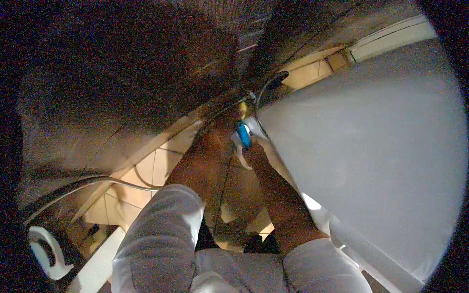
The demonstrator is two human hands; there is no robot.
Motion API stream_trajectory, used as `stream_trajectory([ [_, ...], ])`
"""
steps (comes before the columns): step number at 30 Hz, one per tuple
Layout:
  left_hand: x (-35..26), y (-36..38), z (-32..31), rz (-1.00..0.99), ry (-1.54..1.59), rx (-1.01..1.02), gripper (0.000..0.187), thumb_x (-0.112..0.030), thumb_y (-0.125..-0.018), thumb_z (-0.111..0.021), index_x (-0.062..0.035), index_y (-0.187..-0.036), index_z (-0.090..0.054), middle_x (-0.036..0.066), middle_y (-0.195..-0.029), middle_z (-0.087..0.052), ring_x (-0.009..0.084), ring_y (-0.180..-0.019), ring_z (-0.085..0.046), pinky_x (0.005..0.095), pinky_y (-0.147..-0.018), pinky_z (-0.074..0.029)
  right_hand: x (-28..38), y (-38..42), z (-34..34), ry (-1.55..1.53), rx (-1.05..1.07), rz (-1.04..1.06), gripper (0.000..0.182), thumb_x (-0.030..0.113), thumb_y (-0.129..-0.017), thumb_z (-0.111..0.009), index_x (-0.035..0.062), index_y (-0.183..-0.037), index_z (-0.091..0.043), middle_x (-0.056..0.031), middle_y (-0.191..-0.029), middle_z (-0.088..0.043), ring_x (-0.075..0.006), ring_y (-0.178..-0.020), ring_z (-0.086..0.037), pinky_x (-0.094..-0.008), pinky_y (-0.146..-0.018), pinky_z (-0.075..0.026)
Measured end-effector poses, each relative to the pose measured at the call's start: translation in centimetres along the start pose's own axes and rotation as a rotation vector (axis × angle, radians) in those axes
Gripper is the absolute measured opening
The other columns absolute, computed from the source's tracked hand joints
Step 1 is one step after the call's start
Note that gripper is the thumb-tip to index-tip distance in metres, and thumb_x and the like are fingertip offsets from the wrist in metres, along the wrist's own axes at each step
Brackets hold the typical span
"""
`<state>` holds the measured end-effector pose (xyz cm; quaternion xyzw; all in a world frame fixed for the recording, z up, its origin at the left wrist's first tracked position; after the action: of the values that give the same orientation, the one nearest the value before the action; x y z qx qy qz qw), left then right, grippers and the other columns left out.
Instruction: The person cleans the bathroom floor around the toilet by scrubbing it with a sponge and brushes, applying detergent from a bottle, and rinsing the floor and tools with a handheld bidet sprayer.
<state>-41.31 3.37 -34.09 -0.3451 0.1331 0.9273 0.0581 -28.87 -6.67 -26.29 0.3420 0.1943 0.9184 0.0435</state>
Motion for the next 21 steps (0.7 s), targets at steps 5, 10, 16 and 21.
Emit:
stream_trajectory([
  [5, 3.3, 8.1, -1.5, -0.158, -0.148, 0.163, 0.032, -0.011, -0.079, -0.046, -0.0037, -0.11, -0.052, 0.016, -0.104, -0.055, 0.0296, -0.101, -0.051, 0.0372, -0.087, -0.04, 0.2, 0.0, -0.2, 0.044, -0.056, 0.082, 0.024, 0.022, -0.072, -0.054, 0.0048, -0.089, -0.051, -0.0221, -0.072, -0.055, -0.0388, -0.066, -0.053, -0.0446, -0.059, -0.043],
  [10, 8.3, 18.7, 0.8, -0.171, -0.279, 0.424, 0.032, -0.011, -0.078, -0.047, -0.004, -0.11, -0.052, 0.015, -0.105, -0.055, 0.0293, -0.101, -0.05, 0.037, -0.088, -0.039, -2.2, -1.3, -1.6, -0.098, 0.001, 0.071, 0.026, 0.016, -0.069, -0.054, 0.0056, -0.093, -0.052, -0.0207, -0.071, -0.058, -0.0373, -0.071, -0.058, -0.0425, -0.063, -0.045],
  [16, 2.4, 18.5, 14.5, -0.169, -0.463, -0.181, 0.038, -0.008, -0.075, -0.047, -0.0088, -0.113, -0.051, 0.012, -0.112, -0.053, 0.0252, -0.106, -0.048, 0.0397, -0.089, -0.038, -0.5, 2.4, -0.1, -0.031, 0.131, -0.064, 0.039, 0.026, -0.073, -0.058, 0.0041, -0.103, -0.045, -0.02, -0.084, -0.057, -0.0349, -0.08, -0.056, -0.0416, -0.069, -0.043],
  [21, 6.5, 15.2, 7.9, -0.178, -0.642, -0.025, 0.041, -0.007, -0.077, -0.044, -0.0106, -0.118, -0.046, 0.011, -0.12, -0.048, 0.0252, -0.108, -0.046, 0.0404, -0.091, -0.037, -3.6, 1.8, -1.2, 0.052, 0.145, -0.153, 0.065, 0.036, -0.071, -0.065, 0.0055, -0.118, -0.033, -0.0192, -0.096, -0.054, -0.032, -0.089, -0.054, -0.039, -0.076, -0.042],
])
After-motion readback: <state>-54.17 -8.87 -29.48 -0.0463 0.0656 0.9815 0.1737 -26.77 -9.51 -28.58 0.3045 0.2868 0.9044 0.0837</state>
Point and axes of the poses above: each hand's wrist, its own y-axis away from the middle knuckle, its own z-axis out of the back of the hand, x = y × z, the point moved 4 cm from there along -y, towards the middle knuckle
